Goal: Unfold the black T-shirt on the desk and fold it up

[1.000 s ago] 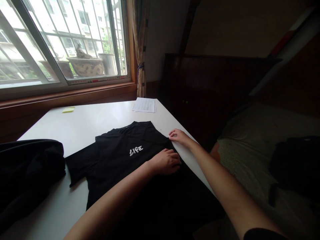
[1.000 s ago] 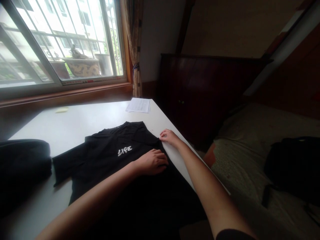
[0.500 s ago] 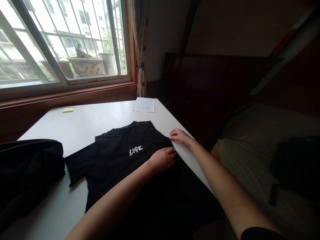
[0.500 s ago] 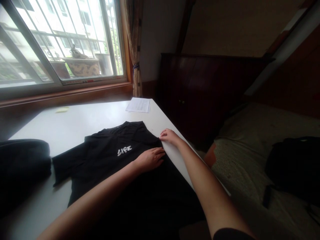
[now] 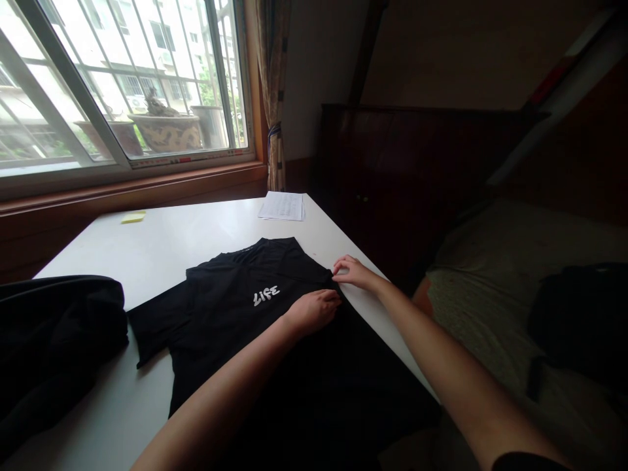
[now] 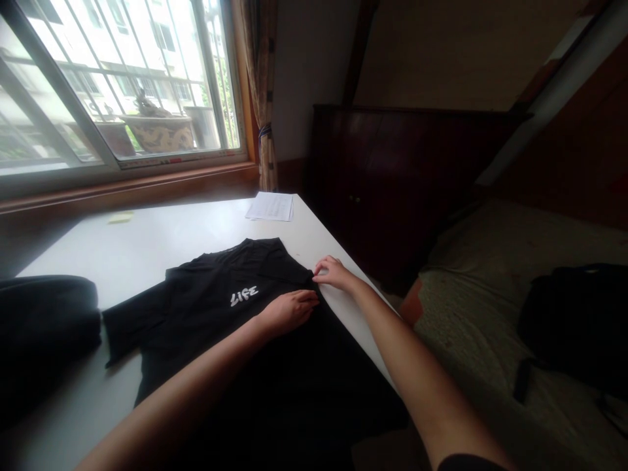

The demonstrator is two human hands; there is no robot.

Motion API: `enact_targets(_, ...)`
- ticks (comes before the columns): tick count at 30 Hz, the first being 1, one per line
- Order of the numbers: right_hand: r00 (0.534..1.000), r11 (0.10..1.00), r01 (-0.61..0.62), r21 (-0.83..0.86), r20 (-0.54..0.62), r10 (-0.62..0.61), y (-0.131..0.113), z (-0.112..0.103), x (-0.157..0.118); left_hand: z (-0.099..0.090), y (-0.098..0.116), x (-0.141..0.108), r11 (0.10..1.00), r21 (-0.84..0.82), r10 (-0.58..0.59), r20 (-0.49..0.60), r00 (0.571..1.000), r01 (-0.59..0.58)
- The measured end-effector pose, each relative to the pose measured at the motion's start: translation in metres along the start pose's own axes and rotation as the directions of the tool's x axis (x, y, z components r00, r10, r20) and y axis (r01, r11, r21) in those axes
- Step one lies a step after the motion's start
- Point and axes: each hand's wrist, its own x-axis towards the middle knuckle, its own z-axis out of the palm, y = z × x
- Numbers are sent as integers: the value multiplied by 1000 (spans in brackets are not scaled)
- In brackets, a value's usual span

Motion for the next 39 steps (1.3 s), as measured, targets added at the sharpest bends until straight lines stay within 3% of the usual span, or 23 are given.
enact_targets(10,985,984,-71,-164,142,95,-11,-15,-25,-5,3,1,1000,15,12,-1,1000,-12)
enact_targets(21,976,927,-170,-334,72,206,-48,-8,-14,-5,2,0,999,43,13,-4,1000,-13)
enact_targets(31,990,963,-79,-258,96,107,-23,-15,-10,2,4,1,994,106,-33,10,999,32)
enact_targets(39,987,966,-124,-227,67,143,-1,-16,-9,4,10,3,994,106,6,42,999,-10)
